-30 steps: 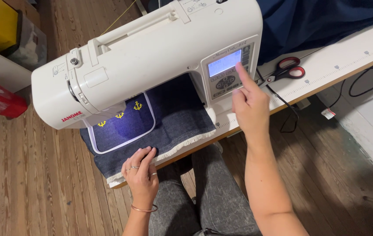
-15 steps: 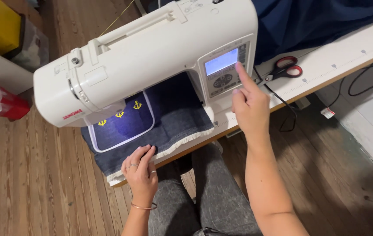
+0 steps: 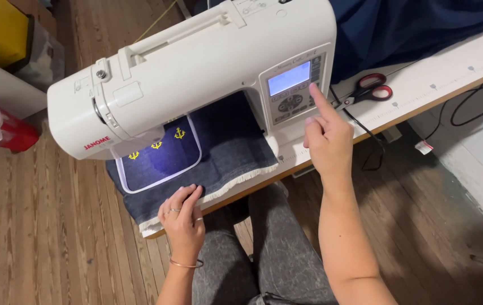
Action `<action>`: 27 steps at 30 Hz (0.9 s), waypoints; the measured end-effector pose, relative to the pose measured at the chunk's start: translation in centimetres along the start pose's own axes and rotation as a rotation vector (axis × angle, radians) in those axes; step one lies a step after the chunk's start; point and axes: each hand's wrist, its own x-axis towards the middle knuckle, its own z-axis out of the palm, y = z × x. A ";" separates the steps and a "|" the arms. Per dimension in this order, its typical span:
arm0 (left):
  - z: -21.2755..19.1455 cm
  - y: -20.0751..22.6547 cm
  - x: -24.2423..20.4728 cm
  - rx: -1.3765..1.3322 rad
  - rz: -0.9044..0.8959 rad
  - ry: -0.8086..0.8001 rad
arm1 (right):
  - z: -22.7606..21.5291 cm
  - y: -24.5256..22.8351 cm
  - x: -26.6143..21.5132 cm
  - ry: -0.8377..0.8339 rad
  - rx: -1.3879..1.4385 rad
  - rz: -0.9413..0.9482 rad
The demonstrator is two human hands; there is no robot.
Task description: Operating the digital control panel of a sewing machine to select settings and patterns
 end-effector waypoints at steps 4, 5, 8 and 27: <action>0.2 -0.2 0.0 0.008 0.002 -0.005 | -0.4 0.1 -0.1 -0.004 -0.003 0.031; 0.2 -0.2 -0.1 0.013 -0.002 -0.010 | -0.4 0.2 -0.2 -0.003 -0.014 0.038; 0.2 -0.4 -0.3 0.016 -0.014 -0.020 | -0.2 0.3 -0.5 -0.007 -0.006 0.056; 0.3 -0.3 -0.1 0.011 -0.015 -0.001 | -0.1 1.5 -0.5 0.001 0.020 0.112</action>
